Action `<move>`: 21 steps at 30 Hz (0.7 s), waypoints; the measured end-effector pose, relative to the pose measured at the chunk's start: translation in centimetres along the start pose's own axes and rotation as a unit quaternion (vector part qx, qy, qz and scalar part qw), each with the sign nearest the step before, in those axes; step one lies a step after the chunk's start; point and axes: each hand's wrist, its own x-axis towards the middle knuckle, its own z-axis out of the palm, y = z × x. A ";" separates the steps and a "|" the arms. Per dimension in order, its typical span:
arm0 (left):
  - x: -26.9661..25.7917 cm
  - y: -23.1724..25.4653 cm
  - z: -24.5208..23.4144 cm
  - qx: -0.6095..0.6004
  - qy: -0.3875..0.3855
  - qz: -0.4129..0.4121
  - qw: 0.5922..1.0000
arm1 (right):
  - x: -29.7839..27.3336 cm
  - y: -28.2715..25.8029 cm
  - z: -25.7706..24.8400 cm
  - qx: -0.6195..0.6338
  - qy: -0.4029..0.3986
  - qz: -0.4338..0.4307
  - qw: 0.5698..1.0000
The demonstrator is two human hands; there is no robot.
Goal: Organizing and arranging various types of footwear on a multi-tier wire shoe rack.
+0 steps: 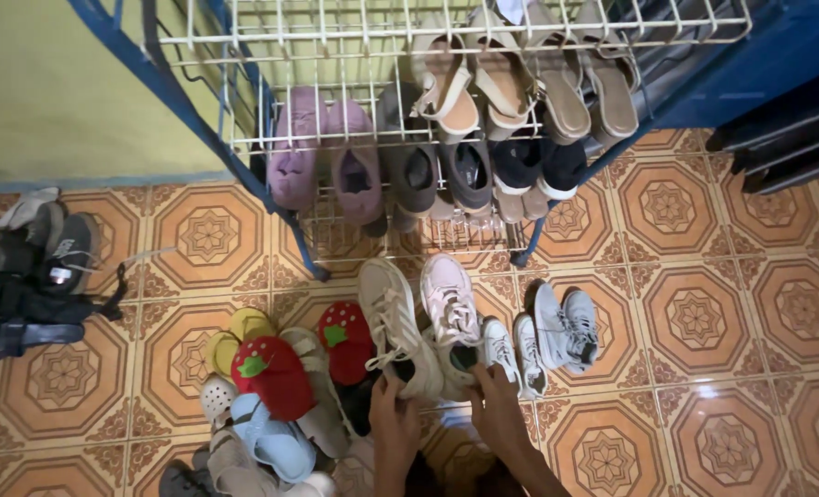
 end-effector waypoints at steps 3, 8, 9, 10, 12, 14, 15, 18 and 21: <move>0.2 1.3 -0.7 0.015 0.002 -0.017 1.000 | 0.4 -1.0 -0.5 -0.023 -0.012 -0.007 1.000; 1.3 4.0 -2.0 0.014 0.001 -0.097 0.995 | 1.4 -4.0 -2.1 0.020 -0.023 0.002 1.000; 1.4 4.5 -2.3 0.005 -0.007 -0.129 0.992 | 1.5 -4.3 -2.2 0.002 -0.009 -0.021 1.000; 1.4 4.4 -2.5 0.005 -0.004 -0.129 0.992 | 1.6 -4.3 -2.2 0.002 -0.010 -0.023 1.000; 1.5 4.2 -2.7 0.047 0.015 0.008 0.999 | 1.7 -4.4 -2.1 0.008 -0.001 -0.021 1.000; 1.3 4.2 -2.8 0.031 0.017 -0.001 0.999 | 1.8 -4.8 -2.3 0.017 0.008 -0.032 0.999; 1.1 4.2 -2.8 0.014 0.016 -0.011 1.000 | 1.8 -5.0 -2.4 0.025 0.017 -0.041 0.999; 1.3 4.7 -3.2 0.052 0.047 0.027 0.997 | 1.8 -6.7 -3.3 0.042 0.041 -0.063 0.996; 1.8 6.5 -4.1 0.025 0.047 0.006 0.999 | 2.3 -8.5 -4.3 0.021 0.034 -0.056 0.998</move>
